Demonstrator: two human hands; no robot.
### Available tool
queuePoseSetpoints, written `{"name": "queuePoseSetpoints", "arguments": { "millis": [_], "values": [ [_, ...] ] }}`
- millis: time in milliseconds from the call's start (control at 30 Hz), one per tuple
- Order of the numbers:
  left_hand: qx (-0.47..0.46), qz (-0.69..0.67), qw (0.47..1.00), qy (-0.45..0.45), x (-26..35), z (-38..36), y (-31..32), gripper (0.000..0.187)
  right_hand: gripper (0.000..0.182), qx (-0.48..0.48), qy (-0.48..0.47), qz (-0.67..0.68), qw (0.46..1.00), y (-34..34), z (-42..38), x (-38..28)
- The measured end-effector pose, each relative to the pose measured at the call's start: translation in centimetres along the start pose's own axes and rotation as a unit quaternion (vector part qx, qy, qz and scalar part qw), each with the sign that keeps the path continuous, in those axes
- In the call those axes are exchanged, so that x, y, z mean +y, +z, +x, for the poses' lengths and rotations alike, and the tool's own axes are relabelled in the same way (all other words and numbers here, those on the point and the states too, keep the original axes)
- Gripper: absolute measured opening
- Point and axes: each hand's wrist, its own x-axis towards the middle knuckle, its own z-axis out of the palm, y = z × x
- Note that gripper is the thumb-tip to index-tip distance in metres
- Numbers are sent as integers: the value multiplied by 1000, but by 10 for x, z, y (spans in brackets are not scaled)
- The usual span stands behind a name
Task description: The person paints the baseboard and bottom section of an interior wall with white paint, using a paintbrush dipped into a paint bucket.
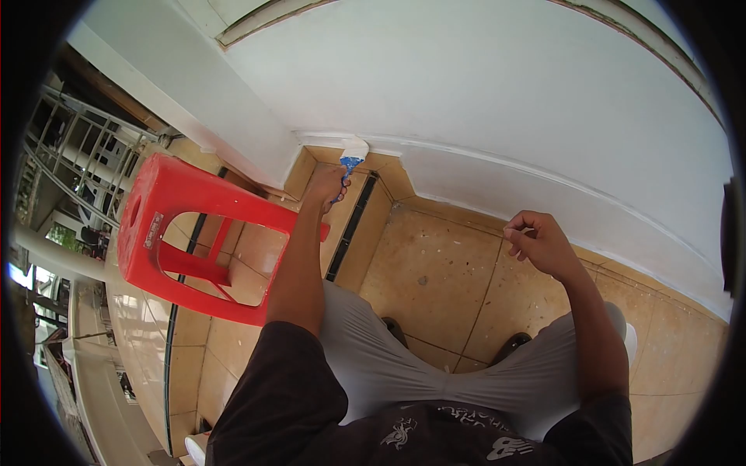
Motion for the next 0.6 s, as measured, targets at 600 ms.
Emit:
{"name": "queuePoseSetpoints", "arguments": {
  "millis": [600],
  "values": [
    [-1,1,1000,16,1,-23,66,24,17,-2,-14,-18,1000,6,4,1]
  ]
}}
